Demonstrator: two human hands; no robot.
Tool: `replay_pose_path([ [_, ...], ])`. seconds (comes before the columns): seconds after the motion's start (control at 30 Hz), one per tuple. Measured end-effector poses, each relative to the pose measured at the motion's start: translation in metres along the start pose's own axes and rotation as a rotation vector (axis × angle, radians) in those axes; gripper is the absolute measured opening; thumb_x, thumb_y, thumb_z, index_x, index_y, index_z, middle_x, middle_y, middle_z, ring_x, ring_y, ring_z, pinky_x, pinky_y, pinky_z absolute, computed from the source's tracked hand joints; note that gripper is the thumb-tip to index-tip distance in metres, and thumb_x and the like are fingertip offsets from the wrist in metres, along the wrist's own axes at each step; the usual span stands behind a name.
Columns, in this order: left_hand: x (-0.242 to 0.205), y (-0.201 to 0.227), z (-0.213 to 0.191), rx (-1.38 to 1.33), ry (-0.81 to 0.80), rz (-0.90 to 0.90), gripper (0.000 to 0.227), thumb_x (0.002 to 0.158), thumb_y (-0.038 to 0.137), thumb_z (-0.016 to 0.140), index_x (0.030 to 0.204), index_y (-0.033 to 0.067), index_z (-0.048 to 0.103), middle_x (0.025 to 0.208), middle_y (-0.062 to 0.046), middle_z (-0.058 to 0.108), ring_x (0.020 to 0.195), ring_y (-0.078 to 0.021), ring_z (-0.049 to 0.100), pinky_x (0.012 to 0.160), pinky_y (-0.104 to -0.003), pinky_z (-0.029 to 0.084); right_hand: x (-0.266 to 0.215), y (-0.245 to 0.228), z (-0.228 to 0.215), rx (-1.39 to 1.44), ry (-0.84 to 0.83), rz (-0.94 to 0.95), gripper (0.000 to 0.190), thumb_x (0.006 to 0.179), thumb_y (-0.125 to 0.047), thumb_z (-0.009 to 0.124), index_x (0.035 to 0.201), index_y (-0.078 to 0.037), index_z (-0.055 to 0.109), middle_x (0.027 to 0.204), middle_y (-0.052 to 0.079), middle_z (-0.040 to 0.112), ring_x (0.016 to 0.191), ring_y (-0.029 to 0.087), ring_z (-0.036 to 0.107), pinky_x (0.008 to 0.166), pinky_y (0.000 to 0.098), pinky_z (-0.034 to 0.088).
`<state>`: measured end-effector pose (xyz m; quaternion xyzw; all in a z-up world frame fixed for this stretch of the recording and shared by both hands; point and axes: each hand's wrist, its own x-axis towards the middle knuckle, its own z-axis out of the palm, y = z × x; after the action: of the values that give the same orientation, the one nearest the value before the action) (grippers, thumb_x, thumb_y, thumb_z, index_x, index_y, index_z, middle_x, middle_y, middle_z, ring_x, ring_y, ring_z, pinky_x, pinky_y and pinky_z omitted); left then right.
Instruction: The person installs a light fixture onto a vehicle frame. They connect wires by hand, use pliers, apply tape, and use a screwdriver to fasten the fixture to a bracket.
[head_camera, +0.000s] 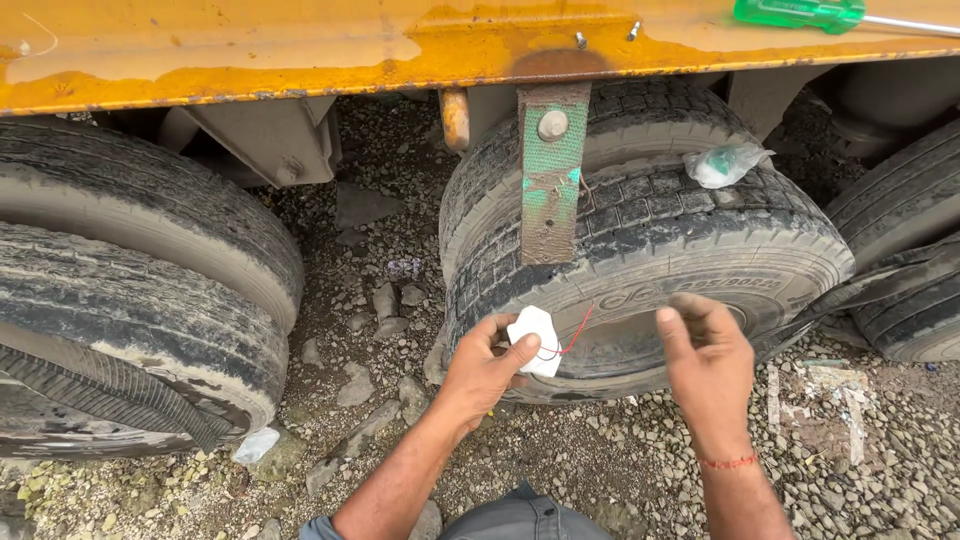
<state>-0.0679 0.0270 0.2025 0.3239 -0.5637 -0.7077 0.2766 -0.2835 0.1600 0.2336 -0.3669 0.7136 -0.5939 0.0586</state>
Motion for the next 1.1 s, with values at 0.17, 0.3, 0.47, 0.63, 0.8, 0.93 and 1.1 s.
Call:
replay_pose_path([
  [0.17,-0.002,0.011,0.009,0.28,0.02,0.145,0.074,0.082,0.042,0.08,0.139,0.0013,0.055,0.11,-0.013,0.072,0.099,-0.0173,0.07,0.08,-0.032,0.061,-0.01,-0.016,0.03,-0.156,-0.375,0.028,0.06,0.085,-0.032,0.077,0.134,-0.003,0.06,0.113,0.012,0.075,0.098,0.015,0.072,0.078,0.0304,0.058],
  [0.3,-0.011,0.014,0.013,0.378,0.014,0.27,0.069,0.081,0.039,0.084,0.133,0.0004,0.06,0.11,-0.012,0.073,0.099,-0.0178,0.07,0.084,-0.034,0.059,-0.017,-0.007,0.058,-0.025,-0.389,0.193,0.054,0.085,-0.026,0.078,0.133,-0.005,0.063,0.098,0.011,0.075,0.081,0.012,0.068,0.067,0.0279,0.057],
  [0.47,-0.01,0.004,0.012,0.295,0.105,0.18,0.068,0.082,0.038,0.081,0.132,-0.0024,0.058,0.109,-0.013,0.074,0.095,-0.0168,0.072,0.079,-0.03,0.061,-0.011,-0.005,0.056,0.035,-0.261,0.267,0.027,0.088,-0.019,0.078,0.108,-0.001,0.079,0.076,0.004,0.076,0.063,0.009,0.064,0.057,0.0249,0.052],
  [0.63,-0.005,0.0,0.009,-0.004,0.11,-0.031,0.065,0.086,0.034,0.075,0.135,-0.003,0.053,0.114,-0.015,0.07,0.094,-0.0163,0.072,0.064,-0.03,0.061,0.001,-0.019,0.045,0.098,-0.261,0.267,0.02,0.089,-0.016,0.077,0.1,0.0,0.079,0.072,0.006,0.075,0.059,0.008,0.064,0.054,0.0241,0.051],
  [0.8,-0.006,-0.002,0.004,-0.147,0.05,-0.083,0.059,0.091,0.031,0.068,0.136,-0.0036,0.052,0.114,-0.018,0.071,0.096,-0.0182,0.075,0.066,-0.029,0.063,0.003,-0.033,0.041,0.019,-0.274,0.22,0.019,0.088,-0.017,0.077,0.101,-0.003,0.078,0.074,0.004,0.077,0.06,0.008,0.065,0.053,0.0247,0.051],
  [0.93,-0.008,0.003,0.005,0.082,0.097,-0.025,0.058,0.092,0.031,0.068,0.137,-0.0018,0.055,0.12,-0.017,0.071,0.103,-0.0233,0.071,0.079,-0.034,0.057,-0.001,-0.047,0.038,-0.054,-0.283,0.144,0.017,0.087,-0.017,0.077,0.098,-0.005,0.08,0.074,0.005,0.079,0.062,0.008,0.069,0.056,0.0258,0.055],
  [1.1,-0.026,0.012,0.015,0.64,0.279,0.682,0.047,0.095,0.021,0.067,0.133,-0.0048,0.061,0.127,-0.02,0.068,0.118,-0.0311,0.065,0.101,-0.042,0.048,-0.001,-0.069,0.036,-0.173,-0.442,-0.263,0.012,0.081,-0.013,0.079,0.091,-0.006,0.08,0.077,0.007,0.079,0.066,0.017,0.075,0.061,0.0296,0.057],
])
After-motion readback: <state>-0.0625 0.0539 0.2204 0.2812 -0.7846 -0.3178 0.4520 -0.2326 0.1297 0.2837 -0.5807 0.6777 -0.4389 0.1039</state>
